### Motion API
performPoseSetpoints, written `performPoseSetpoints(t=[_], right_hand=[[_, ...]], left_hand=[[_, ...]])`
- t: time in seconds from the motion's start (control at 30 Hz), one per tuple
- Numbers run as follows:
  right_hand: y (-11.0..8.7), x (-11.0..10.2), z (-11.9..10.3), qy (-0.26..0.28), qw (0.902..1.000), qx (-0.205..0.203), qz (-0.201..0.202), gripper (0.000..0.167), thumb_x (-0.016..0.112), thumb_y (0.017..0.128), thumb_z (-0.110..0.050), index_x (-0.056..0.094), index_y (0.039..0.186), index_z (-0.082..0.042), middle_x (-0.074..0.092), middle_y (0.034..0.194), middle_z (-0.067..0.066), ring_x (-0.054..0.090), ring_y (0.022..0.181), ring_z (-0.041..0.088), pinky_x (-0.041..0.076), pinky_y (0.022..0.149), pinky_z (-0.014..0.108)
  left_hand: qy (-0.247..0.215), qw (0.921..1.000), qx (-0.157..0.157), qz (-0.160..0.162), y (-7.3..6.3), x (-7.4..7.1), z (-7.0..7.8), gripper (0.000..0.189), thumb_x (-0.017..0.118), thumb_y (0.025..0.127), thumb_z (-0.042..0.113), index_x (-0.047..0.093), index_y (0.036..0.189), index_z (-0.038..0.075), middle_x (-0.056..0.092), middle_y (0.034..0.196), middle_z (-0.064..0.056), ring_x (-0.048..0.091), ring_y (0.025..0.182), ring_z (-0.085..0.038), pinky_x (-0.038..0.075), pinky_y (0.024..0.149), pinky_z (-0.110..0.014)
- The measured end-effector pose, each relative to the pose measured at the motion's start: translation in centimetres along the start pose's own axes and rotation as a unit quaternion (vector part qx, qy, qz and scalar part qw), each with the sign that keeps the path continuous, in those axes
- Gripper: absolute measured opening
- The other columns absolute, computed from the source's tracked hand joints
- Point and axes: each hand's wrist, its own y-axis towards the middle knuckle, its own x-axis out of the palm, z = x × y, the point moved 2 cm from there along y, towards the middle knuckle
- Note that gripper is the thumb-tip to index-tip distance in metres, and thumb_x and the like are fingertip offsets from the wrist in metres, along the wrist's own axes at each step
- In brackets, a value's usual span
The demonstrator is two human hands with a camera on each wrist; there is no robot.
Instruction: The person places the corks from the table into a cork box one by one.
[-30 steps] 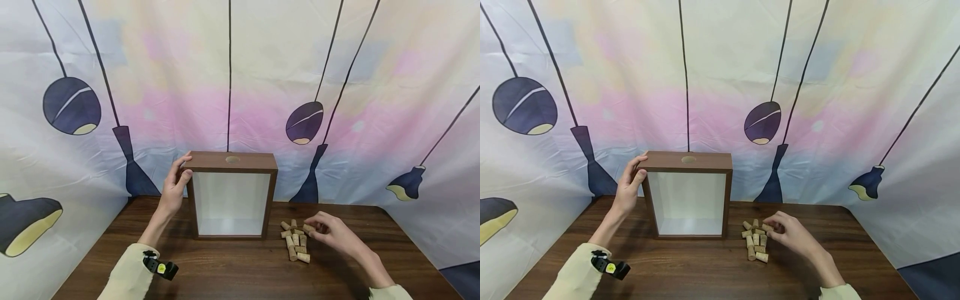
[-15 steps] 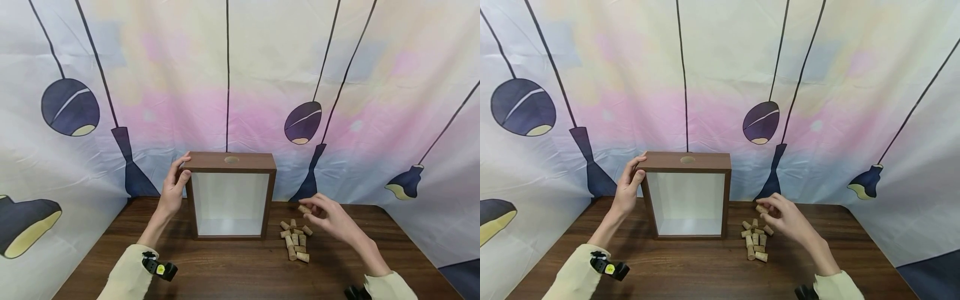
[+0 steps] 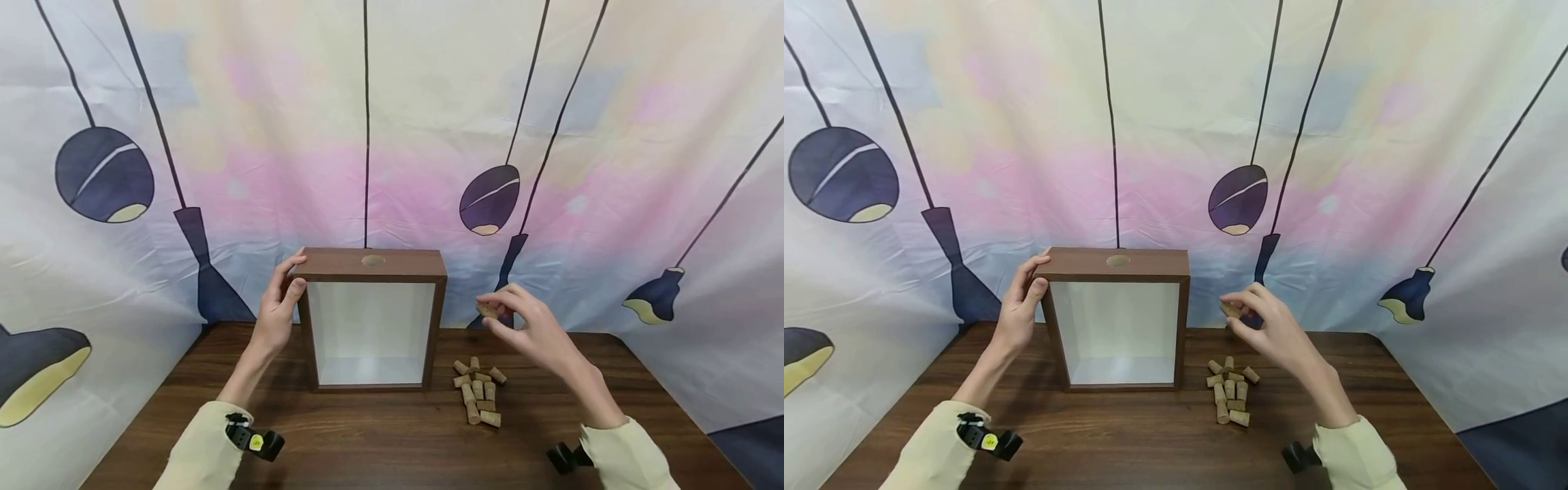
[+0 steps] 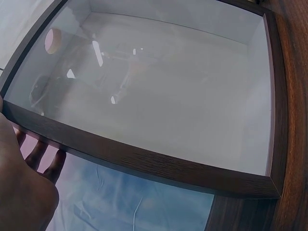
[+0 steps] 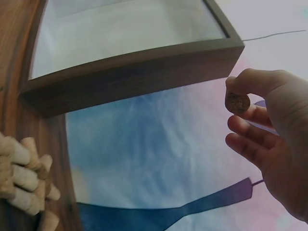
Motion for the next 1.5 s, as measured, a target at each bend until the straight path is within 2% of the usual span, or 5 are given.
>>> performPoseSetpoints(t=[0.33, 0.5, 0.93, 1.2, 1.5], right_hand=[[3.1, -0.7, -2.2, -0.010, 0.9999, -0.004, 0.014, 0.032, 0.076, 0.087, -0.009, 0.070, 0.117, -0.017, 0.060, 0.101, -0.007, 0.054, 0.086, 0.004, 0.047, 0.074, 0.019], [4.7, -0.8, -3.3, -0.002, 0.9998, -0.015, 0.013, 0.030, 0.076, 0.088, -0.012, 0.069, 0.117, -0.017, 0.061, 0.102, -0.007, 0.056, 0.091, 0.006, 0.048, 0.078, 0.022], [8.4, -0.1, -5.4, 0.025, 0.9977, -0.062, 0.013, 0.027, 0.074, 0.089, -0.011, 0.068, 0.115, -0.013, 0.063, 0.102, -0.002, 0.056, 0.092, 0.011, 0.051, 0.080, 0.034], [11.1, 0.9, -6.6, 0.034, 0.9957, -0.085, 0.017, 0.023, 0.073, 0.089, -0.012, 0.068, 0.111, -0.011, 0.062, 0.098, 0.001, 0.056, 0.091, 0.014, 0.051, 0.079, 0.036], [13.1, 2.1, -7.4, 0.037, 0.9971, -0.066, -0.001, 0.024, 0.072, 0.090, -0.015, 0.065, 0.112, -0.009, 0.064, 0.102, 0.003, 0.058, 0.092, 0.015, 0.050, 0.082, 0.031]], left_hand=[[-0.002, 1.0000, 0.005, 0.001, 0.0, 0.1, 0.0, 0.040, 0.039, 0.107, 0.009, 0.040, 0.147, 0.006, 0.030, 0.162, -0.007, 0.036, 0.141, -0.003, 0.034, 0.103, -0.015], [-0.006, 0.9999, 0.014, 0.002, 0.0, 0.2, -0.2, 0.040, 0.038, 0.107, 0.008, 0.039, 0.147, 0.005, 0.029, 0.162, -0.010, 0.039, 0.137, -0.003, 0.035, 0.101, -0.016], [-0.014, 0.9996, 0.025, 0.006, 0.0, 0.3, -0.3, 0.040, 0.037, 0.107, 0.007, 0.039, 0.147, 0.003, 0.029, 0.161, -0.013, 0.044, 0.129, -0.006, 0.036, 0.096, -0.018], [-0.020, 0.9992, 0.035, 0.010, 0.0, 0.1, -0.3, 0.040, 0.038, 0.107, 0.009, 0.039, 0.146, 0.001, 0.030, 0.160, -0.015, 0.044, 0.131, -0.006, 0.036, 0.097, -0.018], [-0.020, 0.9987, 0.046, 0.008, 0.0, 0.2, -0.4, 0.040, 0.038, 0.107, 0.008, 0.039, 0.146, 0.000, 0.028, 0.160, -0.018, 0.044, 0.131, -0.007, 0.036, 0.096, -0.019]])
